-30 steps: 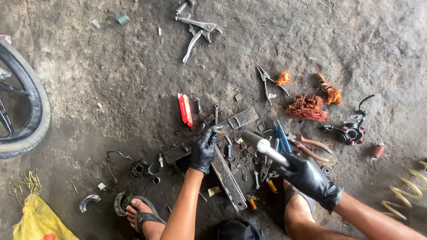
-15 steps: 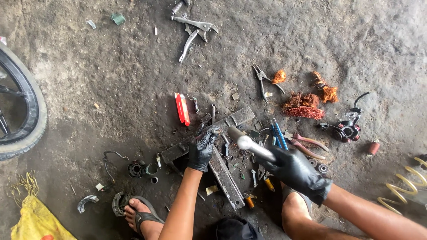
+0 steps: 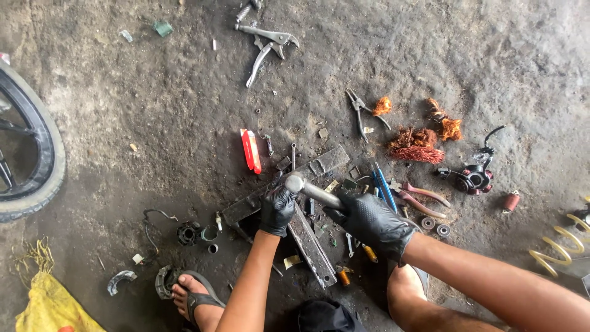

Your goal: Cleaning and repairing motorcycle electrical components, specifically a stator, using hand tools.

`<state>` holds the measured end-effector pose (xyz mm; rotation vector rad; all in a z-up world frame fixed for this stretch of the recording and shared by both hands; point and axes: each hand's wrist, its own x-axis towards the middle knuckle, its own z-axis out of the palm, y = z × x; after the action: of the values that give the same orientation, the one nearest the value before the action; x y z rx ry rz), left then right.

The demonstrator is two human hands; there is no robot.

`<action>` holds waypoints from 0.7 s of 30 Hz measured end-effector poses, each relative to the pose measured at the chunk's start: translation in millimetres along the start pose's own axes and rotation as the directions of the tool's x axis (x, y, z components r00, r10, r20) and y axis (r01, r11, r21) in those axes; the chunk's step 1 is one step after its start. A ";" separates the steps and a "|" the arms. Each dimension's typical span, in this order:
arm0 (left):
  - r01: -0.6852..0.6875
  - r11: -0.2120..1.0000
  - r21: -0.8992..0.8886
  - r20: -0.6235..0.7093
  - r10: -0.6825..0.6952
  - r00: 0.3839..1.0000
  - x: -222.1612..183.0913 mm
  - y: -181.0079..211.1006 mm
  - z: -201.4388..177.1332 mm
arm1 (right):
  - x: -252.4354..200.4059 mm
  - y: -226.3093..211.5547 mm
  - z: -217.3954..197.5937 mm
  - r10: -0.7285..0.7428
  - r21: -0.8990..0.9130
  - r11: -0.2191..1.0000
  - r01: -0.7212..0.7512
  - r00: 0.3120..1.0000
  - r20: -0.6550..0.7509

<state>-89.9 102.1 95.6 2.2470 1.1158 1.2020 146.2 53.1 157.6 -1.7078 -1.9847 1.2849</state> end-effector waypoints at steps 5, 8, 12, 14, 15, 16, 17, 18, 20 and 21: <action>-0.005 0.992 0.129 0.027 0.002 1.000 -44.1 -41.8 18.1 | -6.4 -23.9 -14.1 0.055 -0.013 0.998 -0.055 0.998 -0.011; 0.067 0.991 0.118 0.062 -0.074 0.995 -81.3 -77.6 33.9 | -8.7 -26.6 -18.1 0.087 0.009 0.996 -0.087 0.996 0.026; -0.005 0.998 0.070 -0.029 0.007 1.000 -39.1 -40.1 19.1 | -5.6 -17.0 -10.4 0.107 -0.076 0.992 -0.101 0.992 0.072; -0.041 0.995 0.089 -0.014 0.043 0.999 -28.8 -29.2 13.3 | -2.3 -8.9 -4.3 0.041 -0.059 0.997 -0.040 0.999 0.025; -0.077 0.991 0.106 0.004 0.077 0.997 -23.8 -23.6 10.7 | -1.0 -4.5 -1.0 -0.021 -0.044 0.999 0.020 1.000 -0.023; -0.079 0.991 0.104 0.004 0.079 0.997 -45.0 -44.3 19.0 | -3.1 -14.2 -7.9 -0.020 -0.045 0.999 0.019 0.999 -0.025; -0.048 0.981 0.188 0.048 0.040 0.998 -66.1 -65.4 27.4 | -5.0 -23.8 -14.5 0.053 -0.067 0.996 -0.052 0.998 0.015; -0.020 0.963 0.270 0.089 -0.004 0.996 -87.6 -85.8 36.8 | -7.3 -32.9 -21.5 0.128 -0.091 0.988 -0.123 0.990 0.054; 0.000 0.980 0.198 0.060 -0.012 0.998 -83.0 -80.5 36.4 | -8.9 -27.6 -17.6 0.136 -0.102 0.986 -0.129 0.988 0.074; 0.017 0.991 0.129 0.031 -0.021 0.999 -81.1 -77.8 35.1 | -9.6 -25.6 -15.2 0.141 -0.112 0.985 -0.131 0.985 0.094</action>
<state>-124.8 89.3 -16.2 2.3359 1.2324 1.1116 141.5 53.2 188.4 -1.8924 -2.0570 1.3593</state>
